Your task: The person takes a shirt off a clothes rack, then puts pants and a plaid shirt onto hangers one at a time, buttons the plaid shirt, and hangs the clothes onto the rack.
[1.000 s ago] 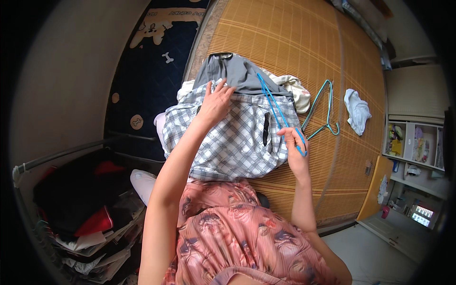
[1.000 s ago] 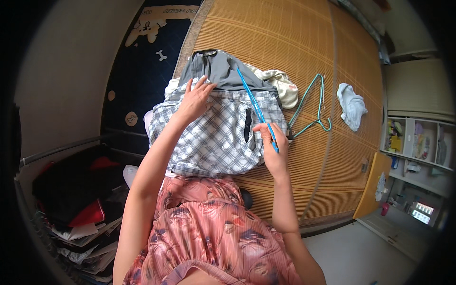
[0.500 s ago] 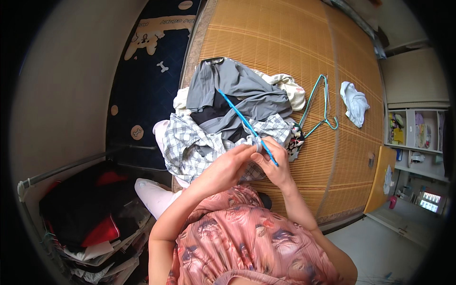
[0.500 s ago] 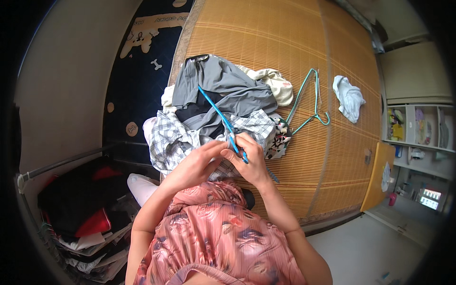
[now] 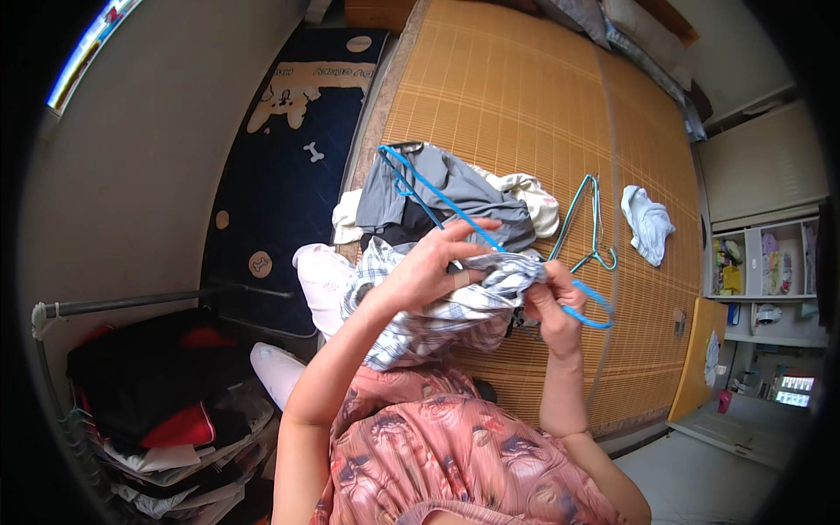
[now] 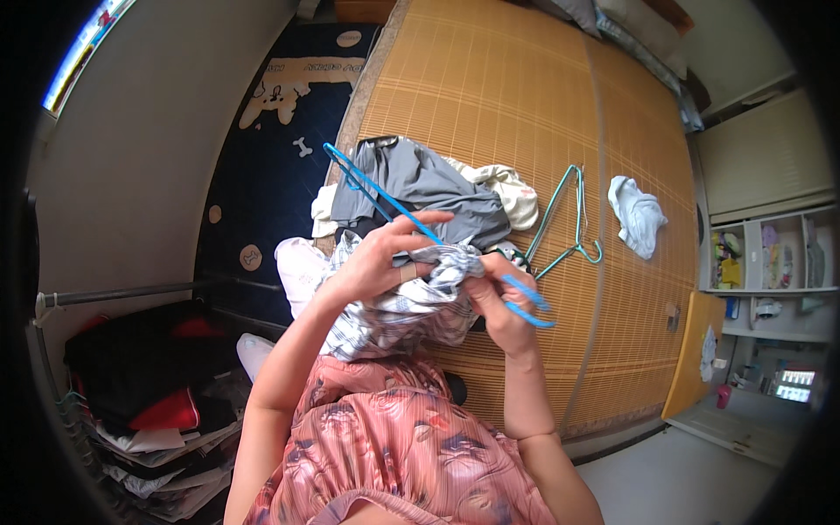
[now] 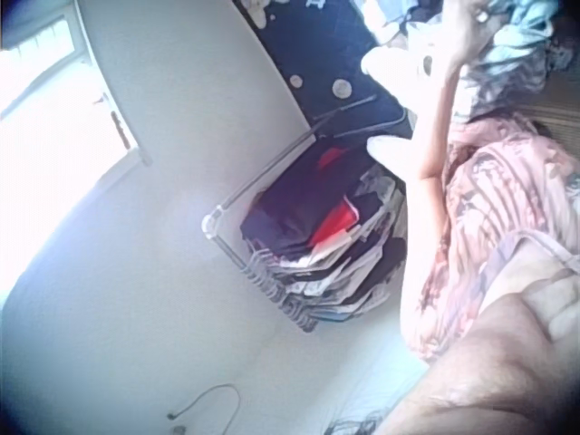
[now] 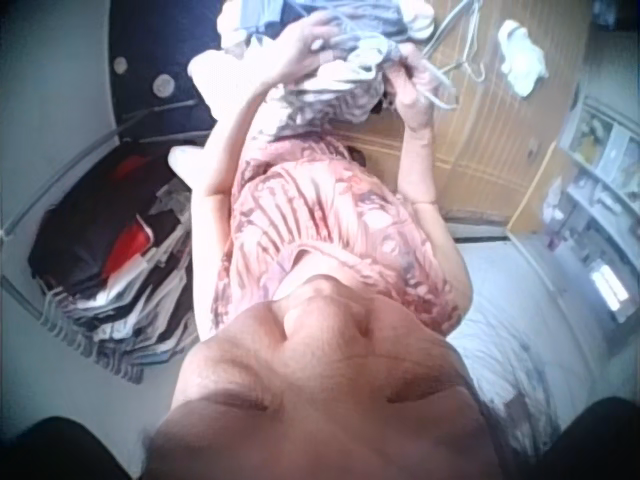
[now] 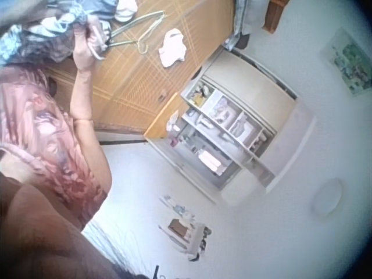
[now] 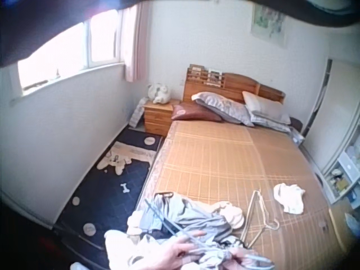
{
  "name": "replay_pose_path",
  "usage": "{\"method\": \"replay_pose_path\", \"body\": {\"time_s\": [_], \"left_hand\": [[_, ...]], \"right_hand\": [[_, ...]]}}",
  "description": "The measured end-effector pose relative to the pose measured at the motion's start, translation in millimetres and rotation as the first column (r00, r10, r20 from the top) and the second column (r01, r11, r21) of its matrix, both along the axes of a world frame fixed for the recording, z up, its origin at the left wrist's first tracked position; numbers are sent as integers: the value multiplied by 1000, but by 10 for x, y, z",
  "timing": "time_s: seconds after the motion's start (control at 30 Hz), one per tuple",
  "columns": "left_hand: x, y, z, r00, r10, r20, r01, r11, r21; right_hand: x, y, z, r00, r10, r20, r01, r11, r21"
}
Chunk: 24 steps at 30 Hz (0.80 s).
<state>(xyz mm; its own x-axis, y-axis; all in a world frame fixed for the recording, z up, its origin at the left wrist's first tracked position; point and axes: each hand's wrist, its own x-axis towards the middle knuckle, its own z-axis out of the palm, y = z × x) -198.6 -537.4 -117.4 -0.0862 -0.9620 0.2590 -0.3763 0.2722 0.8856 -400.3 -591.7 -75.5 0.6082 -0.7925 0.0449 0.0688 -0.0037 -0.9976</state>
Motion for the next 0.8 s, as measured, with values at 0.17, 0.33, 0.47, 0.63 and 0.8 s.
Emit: {"method": "replay_pose_path", "body": {"time_s": [0.17,0.33,0.47,0.63,0.8], "left_hand": [[-80,141,175,925,377,56,-365,918,-157],[13,329,97,879,234,-415,-172,968,182],[-110,244,315,953,92,-288,-54,989,137],[-12,426,536,832,434,-345,-333,889,315],[218,623,727,808,363,-465,-488,854,-181]], "right_hand": [[-77,-172,85,990,-138,35,141,984,-106],[73,-116,-6,993,-70,-91,48,972,-228],[255,-47,72,997,73,-18,-75,977,-199],[341,-103,-19,971,-202,-128,81,782,-618],[323,-218,-182,926,-367,-90,254,780,-572]]}}
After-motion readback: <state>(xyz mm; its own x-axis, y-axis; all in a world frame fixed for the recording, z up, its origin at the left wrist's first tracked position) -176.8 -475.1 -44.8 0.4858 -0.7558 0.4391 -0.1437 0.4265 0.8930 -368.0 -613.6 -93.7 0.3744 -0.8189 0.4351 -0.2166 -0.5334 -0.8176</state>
